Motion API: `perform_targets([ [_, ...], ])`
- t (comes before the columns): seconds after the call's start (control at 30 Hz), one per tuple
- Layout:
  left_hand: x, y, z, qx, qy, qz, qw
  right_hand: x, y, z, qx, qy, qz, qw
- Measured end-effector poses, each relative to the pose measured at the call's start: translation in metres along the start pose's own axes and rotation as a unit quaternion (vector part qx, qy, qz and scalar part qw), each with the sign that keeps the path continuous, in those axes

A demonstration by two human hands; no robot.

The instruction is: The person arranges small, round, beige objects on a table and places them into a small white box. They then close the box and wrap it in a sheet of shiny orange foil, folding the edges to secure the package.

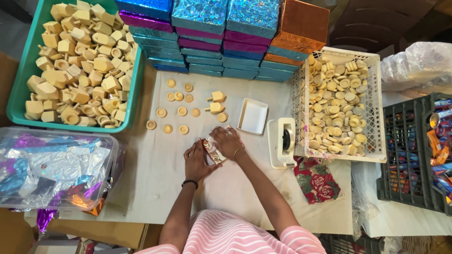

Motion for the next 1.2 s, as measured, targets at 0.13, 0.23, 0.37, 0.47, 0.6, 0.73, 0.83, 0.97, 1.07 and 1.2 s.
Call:
perform_targets([
  [0.13, -0.001, -0.002, 0.002, 0.003, 0.006, 0.004, 1.000, -0.003, -0.024, -0.003, 0.000, 0.026, -0.047, 0.999],
  [0.23, 0.000, -0.004, 0.005, -0.008, -0.018, -0.004, 1.000, -0.013, -0.034, -0.006, -0.018, -0.061, -0.071, 0.995],
  [0.37, 0.001, -0.004, 0.003, 0.018, -0.016, -0.014, 1.000, -0.037, -0.040, 0.002, 0.005, -0.143, -0.165, 0.976],
  [0.47, -0.001, -0.004, 0.000, 0.030, -0.017, -0.020, 0.999, -0.053, -0.032, 0.006, -0.004, -0.154, -0.218, 0.964],
  [0.6, 0.001, -0.009, 0.009, 0.021, -0.027, -0.028, 0.999, -0.070, -0.010, 0.013, 0.018, -0.152, -0.274, 0.950],
  [0.73, -0.003, -0.003, 0.005, 0.006, -0.076, -0.013, 0.997, -0.068, 0.021, 0.014, 0.064, -0.157, -0.254, 0.952],
  [0.83, -0.009, 0.015, -0.020, 0.039, -0.100, -0.042, 0.993, -0.059, 0.039, -0.011, 0.092, -0.060, -0.207, 0.972],
  [0.97, -0.006, 0.016, -0.017, -0.020, -0.068, -0.011, 0.997, -0.061, 0.051, -0.012, 0.098, -0.096, -0.034, 0.990],
  [1.07, 0.000, 0.000, 0.010, -0.073, -0.042, 0.021, 0.996, -0.069, 0.049, -0.013, 0.111, -0.054, 0.059, 0.991],
  [1.2, -0.001, 0.007, -0.004, -0.085, -0.031, 0.035, 0.995, -0.092, 0.040, -0.023, 0.031, -0.053, 0.161, 0.985],
])
Point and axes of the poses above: each hand's wrist, its own x-axis towards the middle knuckle, its own z-axis out of the back of the hand, y = z × x, the point moved 8 cm from there along x, towards the middle knuckle, and after that the axes turned 12 degrees about -z, right-handed, at the moved point
